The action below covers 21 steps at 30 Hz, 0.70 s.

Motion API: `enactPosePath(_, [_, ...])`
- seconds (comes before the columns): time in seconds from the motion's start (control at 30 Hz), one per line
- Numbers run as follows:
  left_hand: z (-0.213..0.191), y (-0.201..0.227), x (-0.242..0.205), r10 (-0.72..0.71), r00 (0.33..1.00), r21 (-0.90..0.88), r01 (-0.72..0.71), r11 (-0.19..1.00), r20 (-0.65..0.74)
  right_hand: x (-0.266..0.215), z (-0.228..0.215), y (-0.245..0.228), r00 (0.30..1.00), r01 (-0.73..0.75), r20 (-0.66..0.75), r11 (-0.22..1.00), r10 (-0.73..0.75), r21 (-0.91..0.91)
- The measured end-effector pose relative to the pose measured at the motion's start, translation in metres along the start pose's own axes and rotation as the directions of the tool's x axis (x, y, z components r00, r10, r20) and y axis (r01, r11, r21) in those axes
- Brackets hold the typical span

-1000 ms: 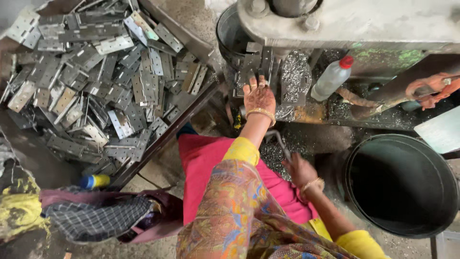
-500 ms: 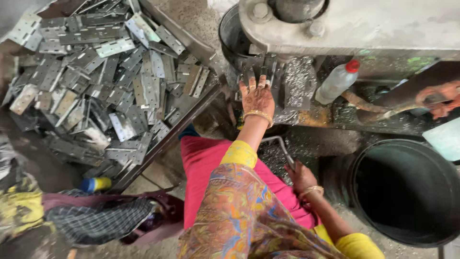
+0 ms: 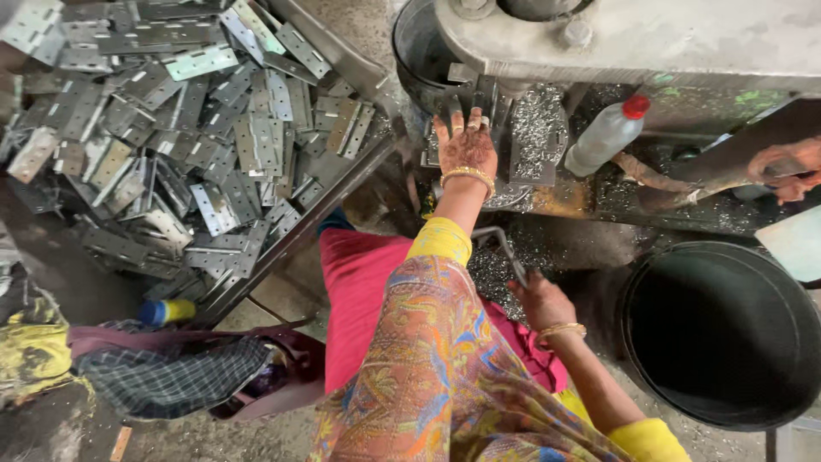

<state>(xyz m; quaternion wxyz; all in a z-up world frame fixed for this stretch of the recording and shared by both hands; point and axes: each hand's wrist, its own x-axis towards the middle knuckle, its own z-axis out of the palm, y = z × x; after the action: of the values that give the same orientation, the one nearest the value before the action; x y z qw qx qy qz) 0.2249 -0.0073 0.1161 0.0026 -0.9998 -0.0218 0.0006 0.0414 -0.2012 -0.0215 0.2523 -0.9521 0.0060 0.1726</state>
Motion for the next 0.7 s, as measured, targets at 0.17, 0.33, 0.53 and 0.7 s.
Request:
enactPosePath(0.17, [0.026,-0.013,-0.076,0.08,0.976,-0.16,-0.113,0.981,-0.2,-0.011,-0.082,-0.061,0.99,0.113,-0.074,0.986,-0.122,-0.12])
enactPosePath(0.33, [0.034,-0.043,-0.107,0.286,0.828,-0.26,-0.447,0.856,-0.483,-0.019,-0.099,-0.079,0.994,0.035,0.11,0.992,-0.021,-0.123])
enactPosePath(0.53, [-0.015,0.04,-0.049,0.067,0.988,-0.007,-0.068,0.998,-0.141,-0.013,-0.09,-0.069,0.997,0.074,0.04,0.995,-0.071,-0.062])
enactPosePath(0.7, [0.039,0.019,-0.033,-0.046,0.982,-0.138,0.021,0.99,-0.183,-0.012,-0.084,-0.064,0.994,0.091,0.067,0.994,-0.087,-0.06])
